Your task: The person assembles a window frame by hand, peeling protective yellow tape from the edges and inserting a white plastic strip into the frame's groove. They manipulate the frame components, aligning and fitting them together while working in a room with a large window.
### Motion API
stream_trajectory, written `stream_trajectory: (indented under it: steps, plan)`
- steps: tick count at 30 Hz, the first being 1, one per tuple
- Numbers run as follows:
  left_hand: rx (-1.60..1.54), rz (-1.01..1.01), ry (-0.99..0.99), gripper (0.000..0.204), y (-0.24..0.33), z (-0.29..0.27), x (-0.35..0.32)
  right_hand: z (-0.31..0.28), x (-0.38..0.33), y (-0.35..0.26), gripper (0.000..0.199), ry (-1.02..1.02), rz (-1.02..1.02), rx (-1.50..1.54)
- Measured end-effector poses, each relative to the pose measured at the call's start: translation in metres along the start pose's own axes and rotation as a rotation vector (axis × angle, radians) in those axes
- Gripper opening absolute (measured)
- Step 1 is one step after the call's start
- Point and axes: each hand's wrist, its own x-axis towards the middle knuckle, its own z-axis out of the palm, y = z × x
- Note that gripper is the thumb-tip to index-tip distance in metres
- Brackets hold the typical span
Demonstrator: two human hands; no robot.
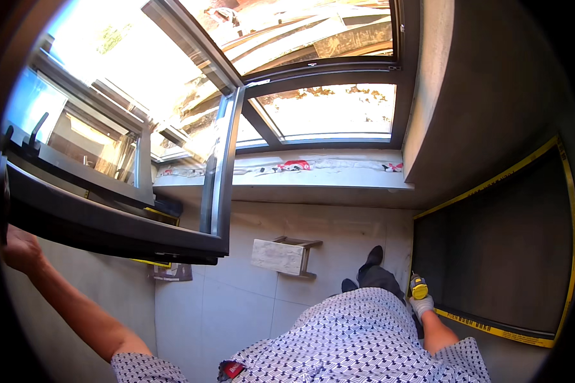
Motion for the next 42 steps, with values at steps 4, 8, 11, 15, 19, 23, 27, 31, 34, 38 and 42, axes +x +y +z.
stream_trajectory:
  steps: [4, 8, 11, 15, 19, 23, 27, 31, 34, 38, 42]
  plan:
    - [0.441, -0.089, 0.286, 0.089, -0.023, -0.002, -0.054, -0.015, -0.002, -0.041, 0.051, -0.009, -0.047, 0.021]
    - [0.886, 0.27, 1.274, 0.099, -0.092, -0.036, -0.082, -0.028, 0.018, -0.071, 0.05, -0.01, -0.107, -0.028]
    - [0.991, 0.187, 1.374, 0.094, -0.088, -0.057, -0.101, -0.028, 0.046, -0.1, 0.048, -0.074, -0.17, -0.038]
    - [1.169, 0.188, 1.486, 0.096, -0.1, -0.075, -0.093, -0.047, 0.068, -0.152, 0.045, -0.119, -0.251, -0.15]
    - [1.181, 0.264, 1.541, 0.096, -0.1, -0.098, -0.09, -0.055, 0.109, -0.18, 0.042, -0.047, -0.324, -0.122]
    - [1.08, 0.267, 1.544, 0.092, -0.094, -0.118, -0.104, -0.076, 0.128, -0.226, 0.042, -0.077, -0.328, -0.127]
    - [0.883, 0.169, 1.613, 0.068, -0.065, -0.152, -0.126, -0.086, 0.133, -0.257, 0.039, -0.013, -0.394, -0.17]
    - [0.777, 0.051, 1.513, 0.064, -0.065, -0.179, -0.145, -0.087, 0.135, -0.266, 0.039, 0.006, -0.336, -0.239]
    - [0.769, 0.021, 1.483, 0.062, -0.062, -0.185, -0.141, -0.074, 0.119, -0.272, 0.039, 0.006, -0.29, -0.183]
    - [0.564, -0.013, 1.141, 0.071, -0.034, -0.216, -0.17, -0.058, 0.093, -0.284, 0.039, -0.022, -0.223, -0.2]
    - [0.315, 0.066, 0.847, 0.078, -0.025, -0.256, -0.168, -0.036, 0.076, -0.299, 0.036, -0.028, -0.236, -0.172]
